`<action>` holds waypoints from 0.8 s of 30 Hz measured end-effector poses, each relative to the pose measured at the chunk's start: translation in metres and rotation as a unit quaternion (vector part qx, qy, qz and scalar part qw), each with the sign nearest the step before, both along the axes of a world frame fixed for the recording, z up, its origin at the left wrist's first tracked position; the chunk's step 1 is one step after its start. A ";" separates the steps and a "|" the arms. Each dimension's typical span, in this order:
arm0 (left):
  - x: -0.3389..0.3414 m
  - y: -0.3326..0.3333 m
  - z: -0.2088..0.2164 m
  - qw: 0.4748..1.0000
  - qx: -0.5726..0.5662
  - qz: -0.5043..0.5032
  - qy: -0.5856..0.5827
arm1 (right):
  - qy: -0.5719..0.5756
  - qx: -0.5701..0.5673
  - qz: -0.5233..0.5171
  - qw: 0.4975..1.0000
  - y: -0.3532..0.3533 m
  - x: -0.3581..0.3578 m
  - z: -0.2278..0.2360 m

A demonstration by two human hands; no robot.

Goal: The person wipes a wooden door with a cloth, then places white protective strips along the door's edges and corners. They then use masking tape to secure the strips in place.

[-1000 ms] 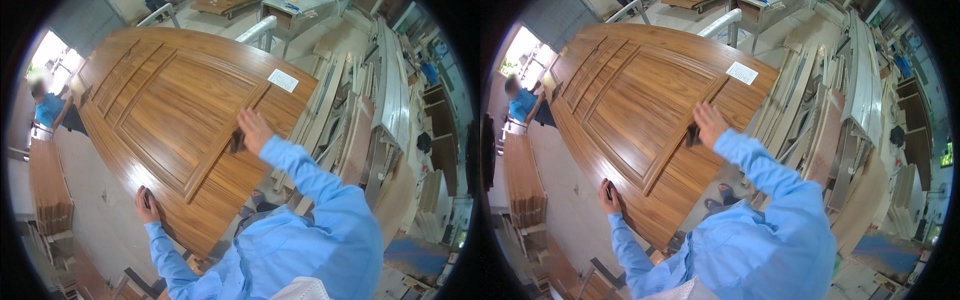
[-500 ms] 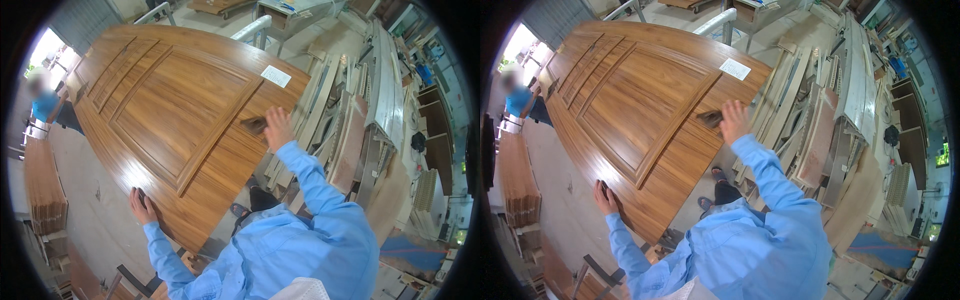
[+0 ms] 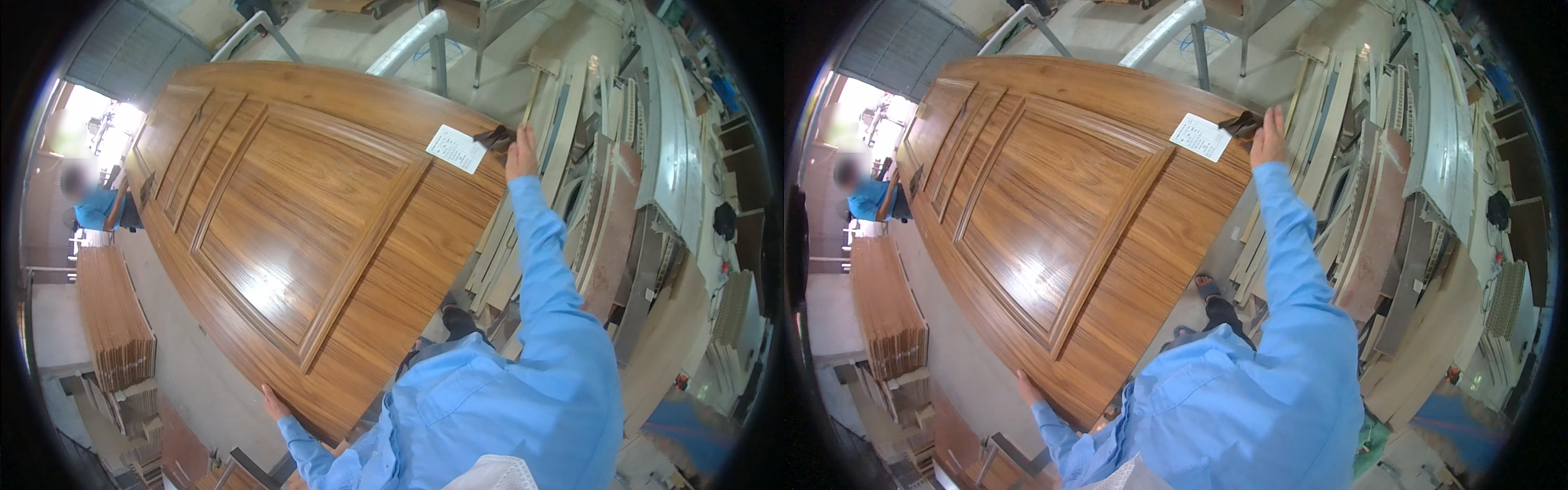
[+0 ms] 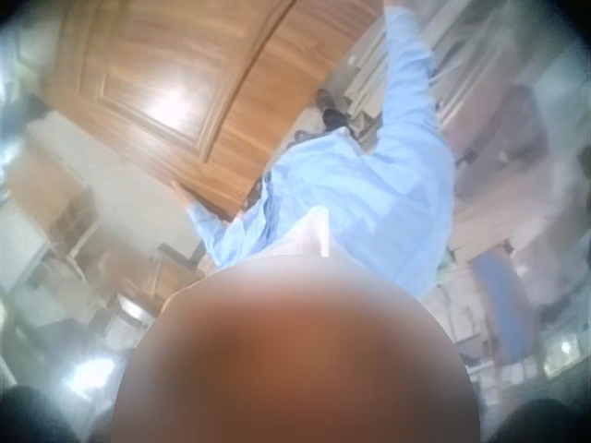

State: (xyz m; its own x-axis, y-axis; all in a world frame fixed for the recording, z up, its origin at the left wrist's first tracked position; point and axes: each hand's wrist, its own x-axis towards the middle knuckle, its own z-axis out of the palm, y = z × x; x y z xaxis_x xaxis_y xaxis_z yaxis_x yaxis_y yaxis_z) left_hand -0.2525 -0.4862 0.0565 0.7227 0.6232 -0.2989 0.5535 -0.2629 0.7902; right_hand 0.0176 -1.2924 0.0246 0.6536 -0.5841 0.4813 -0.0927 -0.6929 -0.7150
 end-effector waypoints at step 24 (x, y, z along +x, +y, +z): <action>-0.010 0.021 -0.025 0.998 0.050 0.031 -0.033 | 0.056 0.228 -0.029 0.972 -0.069 0.044 -0.018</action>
State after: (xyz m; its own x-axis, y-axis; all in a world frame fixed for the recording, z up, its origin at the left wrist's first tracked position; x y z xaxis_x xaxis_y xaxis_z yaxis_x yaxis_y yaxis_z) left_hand -0.2626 -0.4650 0.0318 0.6971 0.6924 -0.1861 0.5197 -0.3093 0.7964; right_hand 0.0611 -1.3612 0.0066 0.6469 -0.7570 0.0916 -0.2174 -0.2983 -0.9294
